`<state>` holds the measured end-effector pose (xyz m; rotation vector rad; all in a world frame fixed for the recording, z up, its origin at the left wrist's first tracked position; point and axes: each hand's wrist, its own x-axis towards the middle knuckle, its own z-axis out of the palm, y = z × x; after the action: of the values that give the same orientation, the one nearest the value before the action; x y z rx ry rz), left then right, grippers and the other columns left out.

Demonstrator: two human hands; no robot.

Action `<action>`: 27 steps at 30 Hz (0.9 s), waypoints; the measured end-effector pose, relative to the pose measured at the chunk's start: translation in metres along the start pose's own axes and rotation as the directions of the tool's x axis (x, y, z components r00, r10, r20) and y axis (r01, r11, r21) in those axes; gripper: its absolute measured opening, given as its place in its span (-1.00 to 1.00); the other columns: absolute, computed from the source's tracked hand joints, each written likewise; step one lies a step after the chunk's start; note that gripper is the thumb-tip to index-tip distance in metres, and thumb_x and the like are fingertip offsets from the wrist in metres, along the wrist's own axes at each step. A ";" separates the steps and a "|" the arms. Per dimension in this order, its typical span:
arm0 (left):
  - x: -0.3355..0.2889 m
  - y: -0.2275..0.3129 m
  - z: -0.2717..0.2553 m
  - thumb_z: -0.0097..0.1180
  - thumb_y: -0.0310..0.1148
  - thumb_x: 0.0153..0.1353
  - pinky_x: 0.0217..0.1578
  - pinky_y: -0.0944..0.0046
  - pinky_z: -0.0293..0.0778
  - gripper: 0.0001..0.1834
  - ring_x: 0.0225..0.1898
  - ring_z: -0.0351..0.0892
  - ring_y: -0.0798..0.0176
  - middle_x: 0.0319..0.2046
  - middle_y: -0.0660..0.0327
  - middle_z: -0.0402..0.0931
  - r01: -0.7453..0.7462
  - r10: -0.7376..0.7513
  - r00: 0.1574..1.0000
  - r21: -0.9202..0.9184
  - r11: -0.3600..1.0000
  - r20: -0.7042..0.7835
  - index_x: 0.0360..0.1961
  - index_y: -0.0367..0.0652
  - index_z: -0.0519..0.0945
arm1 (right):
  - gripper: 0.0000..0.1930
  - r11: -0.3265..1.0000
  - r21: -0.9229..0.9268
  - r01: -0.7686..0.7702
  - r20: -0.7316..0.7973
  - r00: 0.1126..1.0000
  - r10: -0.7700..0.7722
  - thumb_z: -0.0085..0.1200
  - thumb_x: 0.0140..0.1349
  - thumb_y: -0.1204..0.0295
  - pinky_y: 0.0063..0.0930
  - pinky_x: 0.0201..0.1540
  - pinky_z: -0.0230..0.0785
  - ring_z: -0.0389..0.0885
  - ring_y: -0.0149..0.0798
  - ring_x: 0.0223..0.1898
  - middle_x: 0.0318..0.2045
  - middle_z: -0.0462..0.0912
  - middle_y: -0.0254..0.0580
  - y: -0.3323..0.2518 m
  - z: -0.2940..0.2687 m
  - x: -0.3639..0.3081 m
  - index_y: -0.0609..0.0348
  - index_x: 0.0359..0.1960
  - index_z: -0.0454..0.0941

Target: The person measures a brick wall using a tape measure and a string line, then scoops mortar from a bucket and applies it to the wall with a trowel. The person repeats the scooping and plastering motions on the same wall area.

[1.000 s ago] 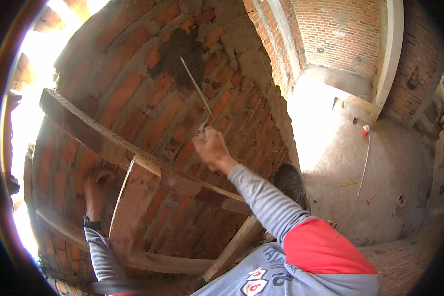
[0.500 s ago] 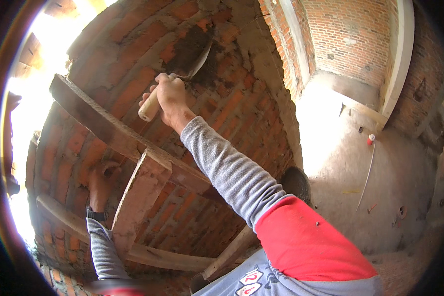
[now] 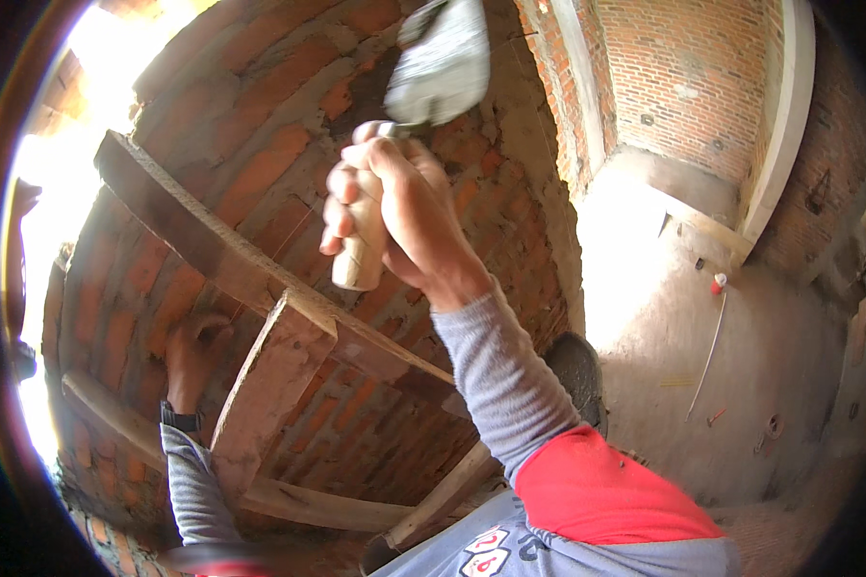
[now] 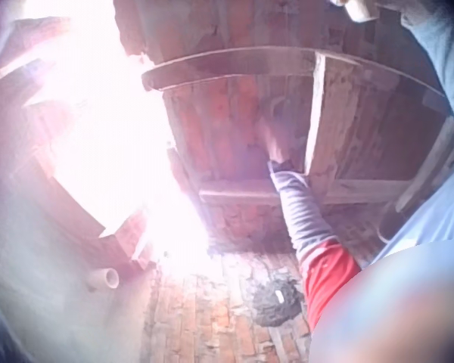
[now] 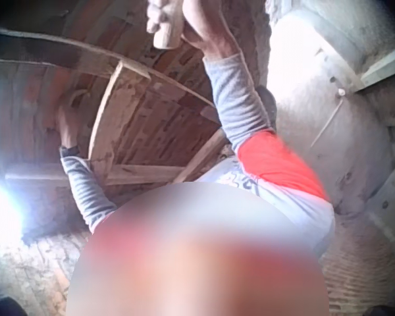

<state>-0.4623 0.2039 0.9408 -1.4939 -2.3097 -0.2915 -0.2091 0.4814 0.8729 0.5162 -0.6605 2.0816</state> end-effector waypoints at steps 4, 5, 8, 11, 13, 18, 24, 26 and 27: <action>0.000 -0.004 0.002 0.40 -0.35 0.18 -0.23 0.13 0.62 -0.83 -0.27 0.77 0.05 -0.26 0.03 0.75 0.022 -0.024 0.999 0.076 0.997 0.024 -0.21 -0.13 0.79 | -0.95 0.380 -0.904 0.197 -0.145 0.694 -0.705 -0.04 0.44 0.47 -0.35 -0.47 0.55 0.60 -0.31 -0.64 -0.48 0.54 -0.21 0.010 -0.048 0.016 0.12 -0.20 0.36; 0.000 -0.005 0.003 0.40 -0.36 0.17 -0.22 0.12 0.62 -0.83 -0.26 0.77 0.04 -0.25 0.03 0.75 0.002 -0.003 1.000 0.050 0.999 0.021 -0.21 -0.13 0.79 | -0.94 0.175 -0.978 0.110 -0.095 0.515 -0.852 -0.04 0.44 0.48 -0.32 -0.46 0.53 0.63 -0.25 -0.61 -0.49 0.56 -0.17 0.019 -0.066 0.022 0.15 -0.22 0.37; 0.001 -0.006 0.005 0.39 -0.38 0.18 -0.21 0.13 0.61 -0.83 -0.26 0.75 0.07 -0.25 0.03 0.75 -0.027 0.027 1.000 0.018 0.999 0.000 -0.20 -0.16 0.78 | -0.84 -0.025 -0.987 -0.161 -0.087 0.651 -0.754 0.05 0.39 0.41 -0.17 -0.44 0.49 0.65 -0.04 -0.52 -0.51 0.60 -0.01 0.047 -0.119 0.016 0.28 -0.29 0.44; 0.004 -0.009 0.005 0.39 -0.41 0.19 -0.21 0.16 0.58 -0.81 -0.31 0.73 0.14 -0.27 0.06 0.75 -0.006 0.006 1.000 -0.008 1.000 0.008 -0.17 -0.20 0.78 | -0.76 -0.065 -0.996 -0.061 -0.044 0.972 -0.230 0.11 0.36 0.35 -0.15 -0.45 0.49 0.66 0.12 -0.50 -0.47 0.64 0.11 0.084 -0.140 -0.041 0.33 -0.30 0.47; 0.003 -0.010 0.008 0.38 -0.42 0.18 -0.20 0.16 0.58 -0.82 -0.30 0.73 0.14 -0.25 0.06 0.76 -0.007 0.007 1.000 -0.009 1.000 0.006 -0.18 -0.19 0.78 | -0.76 0.143 -0.987 0.074 0.031 0.959 -0.282 0.12 0.36 0.34 -0.19 -0.54 0.46 0.64 0.04 -0.60 -0.50 0.63 0.05 0.094 -0.138 -0.082 0.30 -0.32 0.45; 0.000 -0.015 0.009 0.37 -0.45 0.16 -0.14 0.14 0.58 -0.84 -0.22 0.73 0.09 -0.25 0.06 0.74 -0.013 0.013 1.000 0.041 0.999 0.008 -0.21 -0.18 0.77 | -0.86 0.593 -0.681 -0.429 -0.529 0.849 0.006 0.08 0.38 0.39 -0.23 -0.65 0.43 0.55 -0.27 -0.68 -0.54 0.54 -0.20 0.063 -0.120 -0.051 0.18 -0.27 0.43; 0.004 -0.026 0.010 0.34 -0.49 0.20 -0.07 0.11 0.60 -0.83 -0.13 0.74 0.03 -0.14 0.01 0.73 -0.136 0.133 0.991 0.137 0.981 0.033 -0.17 -0.25 0.74 | -0.92 0.782 -0.411 -0.469 -0.390 0.866 0.315 0.02 0.35 0.40 -0.35 -0.67 0.43 0.47 -0.36 -0.72 -0.58 0.48 -0.29 0.000 -0.113 -0.073 0.10 -0.20 0.46; 0.005 -0.031 0.008 0.30 -0.47 0.27 -0.04 0.09 0.60 -0.80 -0.10 0.74 0.01 -0.10 0.01 0.73 -0.100 0.098 0.995 0.103 0.990 0.023 -0.09 -0.24 0.72 | -0.94 0.644 -0.513 -0.567 -0.373 0.823 0.428 0.00 0.37 0.46 -0.44 -0.65 0.35 0.42 -0.46 -0.64 -0.54 0.47 -0.34 -0.046 -0.120 -0.120 0.11 -0.18 0.47; 0.003 -0.032 0.009 0.31 -0.46 0.28 -0.03 0.13 0.59 -0.82 -0.09 0.73 0.10 -0.13 0.05 0.74 -0.052 0.053 0.998 -0.023 0.998 0.030 -0.10 -0.22 0.72 | -0.93 0.463 -0.561 -0.686 -0.499 0.727 0.473 -0.01 0.37 0.47 -0.49 -0.66 0.28 0.41 -0.50 -0.61 -0.51 0.47 -0.37 -0.080 -0.118 -0.150 0.15 -0.17 0.46</action>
<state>-0.4944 0.1966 0.9349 -1.5776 -2.2937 -0.2827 -0.0755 0.5013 0.7165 -0.5587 -1.5669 2.1849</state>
